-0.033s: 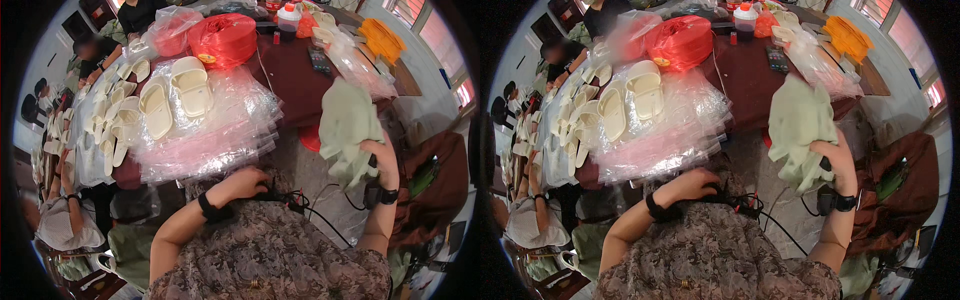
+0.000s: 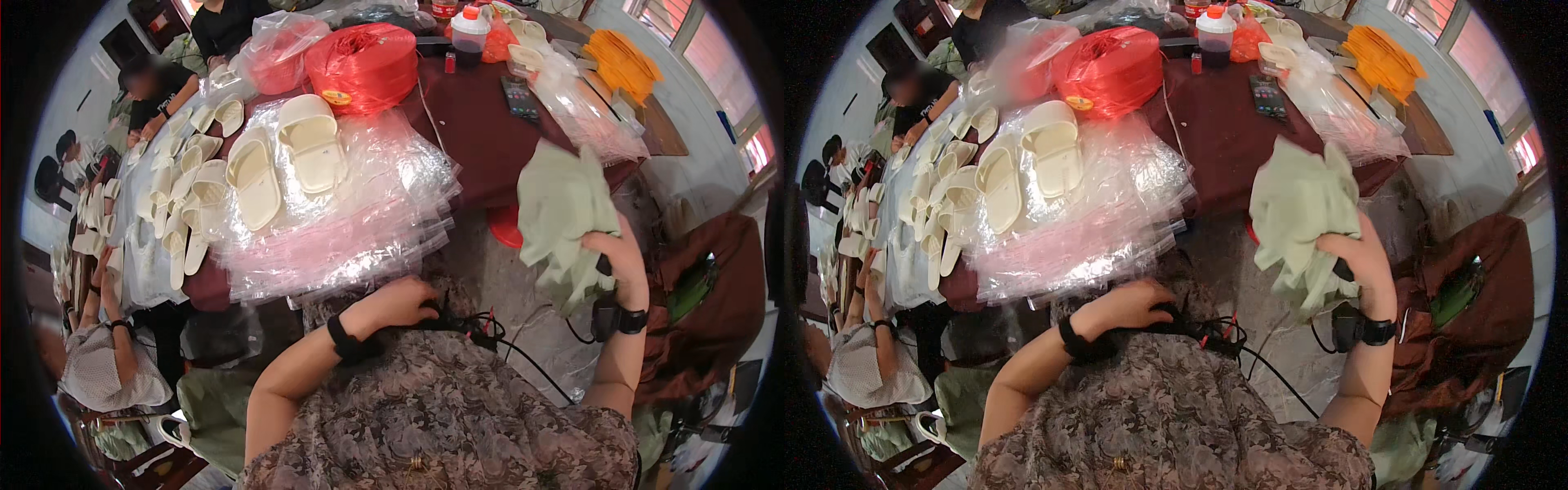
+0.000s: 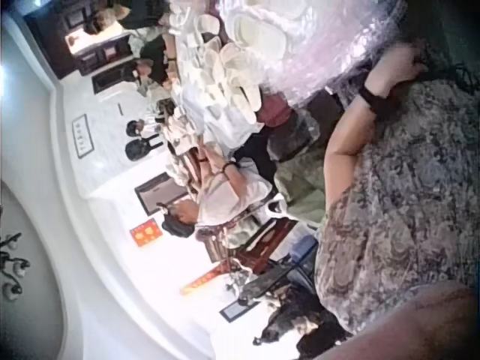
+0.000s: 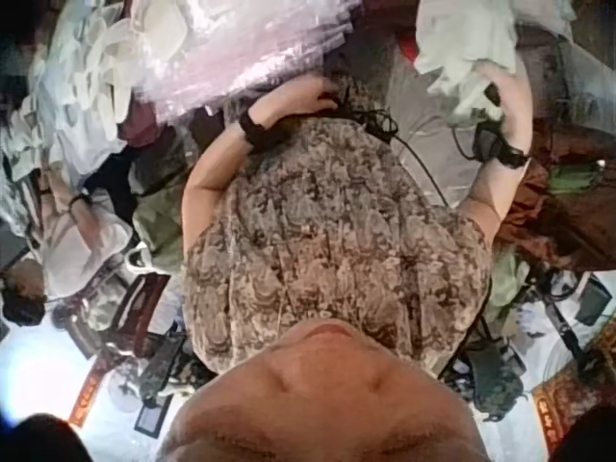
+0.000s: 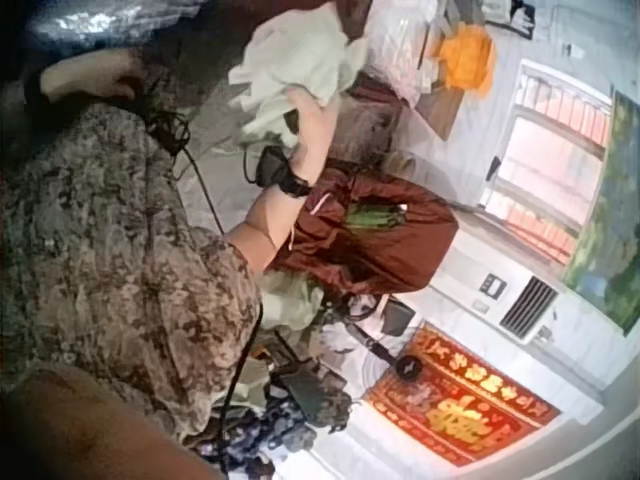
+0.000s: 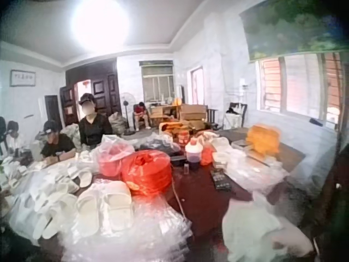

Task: Packing slippers/shoes into plastic bags.

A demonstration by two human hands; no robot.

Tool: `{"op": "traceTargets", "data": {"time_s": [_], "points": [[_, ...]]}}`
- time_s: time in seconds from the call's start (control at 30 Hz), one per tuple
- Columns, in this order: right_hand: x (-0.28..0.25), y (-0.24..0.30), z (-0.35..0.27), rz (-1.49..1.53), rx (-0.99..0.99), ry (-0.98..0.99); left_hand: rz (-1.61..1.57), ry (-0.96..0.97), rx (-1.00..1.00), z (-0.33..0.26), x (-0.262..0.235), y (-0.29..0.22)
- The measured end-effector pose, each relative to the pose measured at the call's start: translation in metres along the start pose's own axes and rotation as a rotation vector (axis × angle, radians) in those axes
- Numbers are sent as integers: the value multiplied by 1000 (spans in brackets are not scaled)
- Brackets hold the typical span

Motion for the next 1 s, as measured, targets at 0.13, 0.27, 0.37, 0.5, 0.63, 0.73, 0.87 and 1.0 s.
{"op": "traceTargets", "data": {"time_s": [0.13, 0.27, 0.37, 0.5, 0.63, 0.73, 0.87, 1.0], "points": [[22, -25, 12, -87, 52, 137, 36, 17, 81, 12, 19, 20], [61, -34, 25, -104, 96, 373, 22, -157, 153, 0, 10, 3], [104, -50, 39, -16, 100, 537, 33, -342, 251, -37, -3, -20], [166, -66, 57, -117, 52, 766, 55, -425, 275, -92, -19, -65], [237, -80, 48, -570, -157, 1078, 154, -572, 288, -115, -15, -69], [271, -120, 15, -797, -654, 1056, 160, -642, 293, -125, -14, -69], [282, -138, 10, -721, -557, 1368, 160, -671, 279, -133, -14, -68], [290, -152, 16, -323, 451, 1413, 235, -689, 294, -140, -16, -80]]}}
Point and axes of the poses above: each hand's wrist, its own z-axis towards the middle knuckle, its own x-axis out of the palm, y = z × x, the point moved 2 cm from there along z, towards the middle knuckle, and after that the axes turned 1 degree about z, right-handed, at the moved point
